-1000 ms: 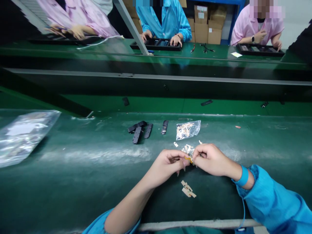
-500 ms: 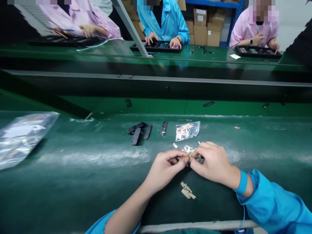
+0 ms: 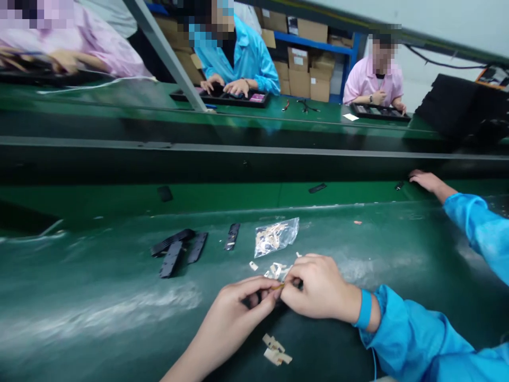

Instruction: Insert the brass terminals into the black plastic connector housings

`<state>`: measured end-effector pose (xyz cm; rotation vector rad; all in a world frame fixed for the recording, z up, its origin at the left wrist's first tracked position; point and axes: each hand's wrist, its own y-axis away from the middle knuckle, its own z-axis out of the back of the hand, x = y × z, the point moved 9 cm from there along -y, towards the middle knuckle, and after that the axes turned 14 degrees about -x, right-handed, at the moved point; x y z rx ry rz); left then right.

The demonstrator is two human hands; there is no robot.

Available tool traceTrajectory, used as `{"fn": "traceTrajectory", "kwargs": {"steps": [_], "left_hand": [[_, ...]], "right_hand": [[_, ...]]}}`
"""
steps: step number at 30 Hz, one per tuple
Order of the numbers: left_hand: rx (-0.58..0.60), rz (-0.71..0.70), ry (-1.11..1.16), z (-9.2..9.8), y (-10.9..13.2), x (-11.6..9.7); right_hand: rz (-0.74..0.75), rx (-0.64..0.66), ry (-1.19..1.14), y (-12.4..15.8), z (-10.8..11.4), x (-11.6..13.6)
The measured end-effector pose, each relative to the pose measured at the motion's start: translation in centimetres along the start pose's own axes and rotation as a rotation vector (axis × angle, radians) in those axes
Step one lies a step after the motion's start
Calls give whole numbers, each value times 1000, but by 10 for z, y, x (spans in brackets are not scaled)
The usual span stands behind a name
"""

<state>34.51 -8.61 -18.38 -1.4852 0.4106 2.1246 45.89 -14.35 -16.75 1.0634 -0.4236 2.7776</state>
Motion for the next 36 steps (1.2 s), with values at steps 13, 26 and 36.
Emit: {"fn": "traceTrajectory", "kwargs": {"steps": [13, 26, 36], "left_hand": [[-139, 12, 77, 31, -11, 8], [-198, -115, 52, 34, -3, -11], [-326, -511, -64, 44, 6, -34]], "right_hand": [[-310, 34, -213, -15, -4, -45], [-998, 483, -1092, 28, -42, -25], [-1010, 556, -1125, 34, -47, -19]]}}
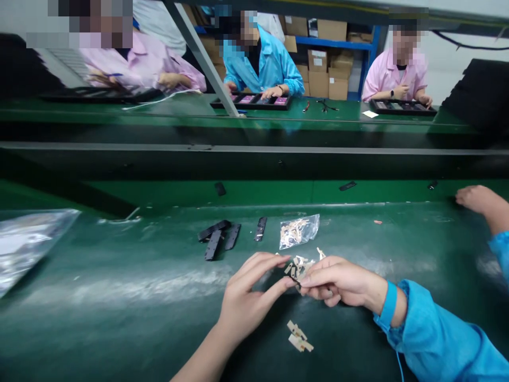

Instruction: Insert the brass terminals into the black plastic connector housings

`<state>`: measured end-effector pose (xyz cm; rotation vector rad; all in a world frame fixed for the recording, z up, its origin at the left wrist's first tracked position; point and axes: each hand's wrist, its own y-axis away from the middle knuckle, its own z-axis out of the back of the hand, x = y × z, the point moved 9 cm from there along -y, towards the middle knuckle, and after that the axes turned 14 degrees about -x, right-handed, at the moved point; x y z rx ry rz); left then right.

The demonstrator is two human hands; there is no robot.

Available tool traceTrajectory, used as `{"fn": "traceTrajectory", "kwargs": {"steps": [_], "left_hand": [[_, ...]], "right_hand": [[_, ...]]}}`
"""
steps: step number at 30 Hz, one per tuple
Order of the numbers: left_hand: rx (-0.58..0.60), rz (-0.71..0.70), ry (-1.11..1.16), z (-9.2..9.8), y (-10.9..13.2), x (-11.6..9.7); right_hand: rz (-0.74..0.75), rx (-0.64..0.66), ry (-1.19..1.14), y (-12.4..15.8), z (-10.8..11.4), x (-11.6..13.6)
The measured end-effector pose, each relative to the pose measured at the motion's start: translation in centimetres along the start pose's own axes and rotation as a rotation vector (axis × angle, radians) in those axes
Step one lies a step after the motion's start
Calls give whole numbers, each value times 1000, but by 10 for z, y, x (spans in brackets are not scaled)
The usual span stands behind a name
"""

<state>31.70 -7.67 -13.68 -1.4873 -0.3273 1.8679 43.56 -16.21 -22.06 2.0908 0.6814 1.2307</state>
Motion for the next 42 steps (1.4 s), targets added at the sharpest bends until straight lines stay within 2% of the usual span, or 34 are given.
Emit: {"fn": "traceTrajectory", "kwargs": {"steps": [2, 4, 6, 10, 13, 16, 21, 25, 31, 42], "left_hand": [[-8, -56, -28, 1, 0, -4], [0, -36, -49, 1, 0, -2], [38, 64, -31, -2, 0, 4], [178, 389, 141, -19, 7, 19], [181, 547, 211, -27, 13, 25], [132, 619, 199, -28, 17, 29], [58, 630, 170, -22, 18, 34], [125, 619, 195, -26, 19, 32], [227, 591, 218, -36, 23, 25], [234, 572, 241, -37, 22, 22]], "right_hand": [[30, 0, -33, 1, 1, 3], [120, -49, -12, 1, 5, 12], [260, -143, 48, 3, 13, 24], [524, -312, 166, 10, 21, 42], [570, -325, 220, 10, 18, 39], [594, -326, 298, 10, 15, 34], [700, -420, 469, 17, 16, 41], [773, -510, 508, 24, 21, 50], [755, -482, 477, 24, 20, 50], [717, -476, 440, 19, 23, 46]]}}
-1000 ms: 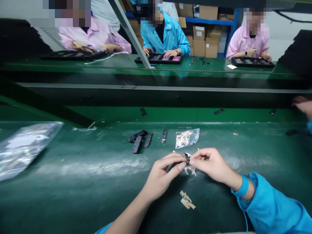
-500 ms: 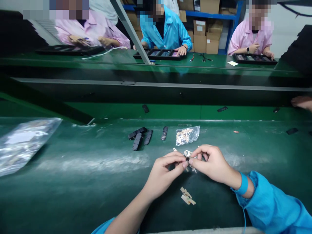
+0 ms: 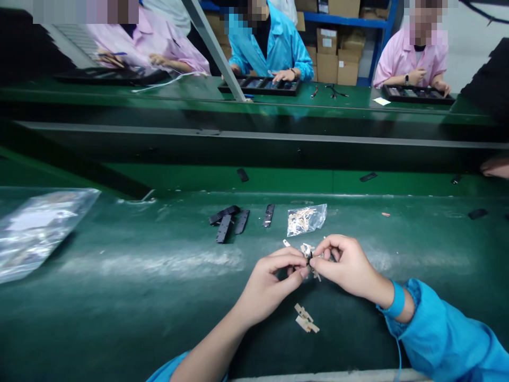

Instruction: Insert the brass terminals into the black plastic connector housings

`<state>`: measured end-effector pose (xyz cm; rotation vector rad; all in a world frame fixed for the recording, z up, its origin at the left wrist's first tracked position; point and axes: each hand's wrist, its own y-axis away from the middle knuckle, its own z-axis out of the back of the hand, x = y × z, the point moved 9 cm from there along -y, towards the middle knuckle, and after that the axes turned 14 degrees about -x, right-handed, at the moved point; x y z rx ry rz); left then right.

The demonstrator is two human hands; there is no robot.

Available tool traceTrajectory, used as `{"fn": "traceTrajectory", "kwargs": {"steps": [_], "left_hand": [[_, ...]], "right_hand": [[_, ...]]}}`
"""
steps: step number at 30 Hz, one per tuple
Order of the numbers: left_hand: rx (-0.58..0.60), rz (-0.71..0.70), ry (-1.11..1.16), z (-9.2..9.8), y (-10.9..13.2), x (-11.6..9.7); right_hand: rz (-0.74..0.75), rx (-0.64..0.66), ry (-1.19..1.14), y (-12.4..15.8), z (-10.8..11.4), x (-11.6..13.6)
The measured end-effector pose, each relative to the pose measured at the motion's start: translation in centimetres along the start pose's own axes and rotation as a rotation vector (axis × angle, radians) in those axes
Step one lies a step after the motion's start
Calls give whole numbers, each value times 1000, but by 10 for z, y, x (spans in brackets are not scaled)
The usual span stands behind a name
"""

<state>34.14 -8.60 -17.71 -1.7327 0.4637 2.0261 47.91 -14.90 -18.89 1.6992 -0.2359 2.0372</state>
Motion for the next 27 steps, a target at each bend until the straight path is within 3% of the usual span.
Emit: {"fn": "traceTrajectory", "kwargs": {"steps": [6, 13, 22, 27], "left_hand": [[13, 52, 4, -2, 1, 4], [43, 292, 78, -2, 1, 23], [150, 390, 246, -8, 0, 31], [170, 465, 318, -15, 5, 37]], "right_hand": [[24, 20, -5, 1, 0, 5], [72, -17, -23, 1, 1, 13], [-242, 188, -326, 5, -25, -9], [-304, 224, -413, 6, -32, -15]]}}
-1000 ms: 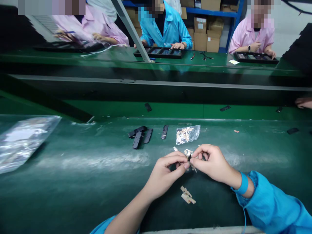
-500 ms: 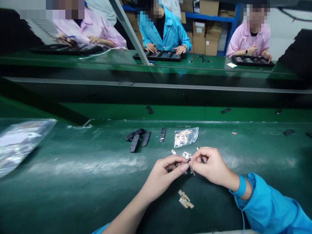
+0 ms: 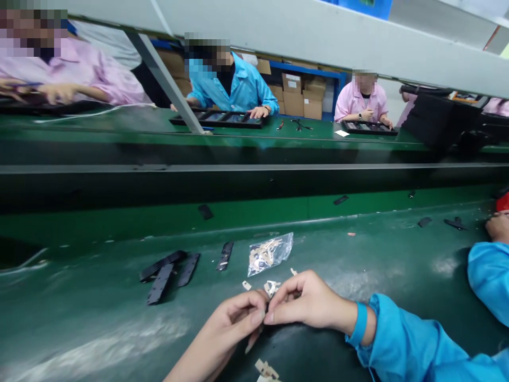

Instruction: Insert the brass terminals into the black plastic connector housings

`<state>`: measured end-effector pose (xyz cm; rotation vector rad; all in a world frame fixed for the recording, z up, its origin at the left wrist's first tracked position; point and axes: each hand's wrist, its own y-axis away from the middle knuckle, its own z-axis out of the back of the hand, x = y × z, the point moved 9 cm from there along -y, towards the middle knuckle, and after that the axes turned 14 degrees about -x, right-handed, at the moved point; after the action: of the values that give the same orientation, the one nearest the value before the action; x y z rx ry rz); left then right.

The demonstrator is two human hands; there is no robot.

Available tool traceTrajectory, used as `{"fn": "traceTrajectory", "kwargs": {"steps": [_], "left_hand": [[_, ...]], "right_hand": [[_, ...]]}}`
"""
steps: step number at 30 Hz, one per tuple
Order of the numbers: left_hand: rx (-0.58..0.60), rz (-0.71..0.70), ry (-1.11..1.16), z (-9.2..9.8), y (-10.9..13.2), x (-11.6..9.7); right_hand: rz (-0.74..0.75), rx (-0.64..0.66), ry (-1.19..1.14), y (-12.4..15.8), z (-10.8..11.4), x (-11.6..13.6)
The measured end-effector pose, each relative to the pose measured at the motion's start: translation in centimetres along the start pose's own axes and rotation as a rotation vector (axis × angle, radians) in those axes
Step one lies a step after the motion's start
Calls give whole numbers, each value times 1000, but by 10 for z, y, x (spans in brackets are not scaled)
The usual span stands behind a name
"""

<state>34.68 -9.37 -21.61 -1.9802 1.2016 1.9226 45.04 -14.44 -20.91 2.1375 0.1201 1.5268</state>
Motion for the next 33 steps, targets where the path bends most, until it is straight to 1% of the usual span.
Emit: {"fn": "traceTrajectory", "kwargs": {"steps": [5, 10, 18, 24, 29, 33], "left_hand": [[-28, 30, 20, 1, -1, 6], [-30, 36, 20, 2, -2, 8], [-16, 23, 44, 1, -3, 10], [-12, 32, 52, 0, -1, 9], [7, 48, 70, -5, 1, 8], [15, 71, 98, -12, 2, 11]], "right_hand": [[-39, -45, -55, -4, 0, -6], [-22, -79, -80, -7, 2, -6], [-29, -63, -119, -5, 2, -3], [-60, -68, -127, -5, 1, -8], [-87, -59, -130, -4, -2, -11], [-86, -59, -69, -1, 0, -11]]}}
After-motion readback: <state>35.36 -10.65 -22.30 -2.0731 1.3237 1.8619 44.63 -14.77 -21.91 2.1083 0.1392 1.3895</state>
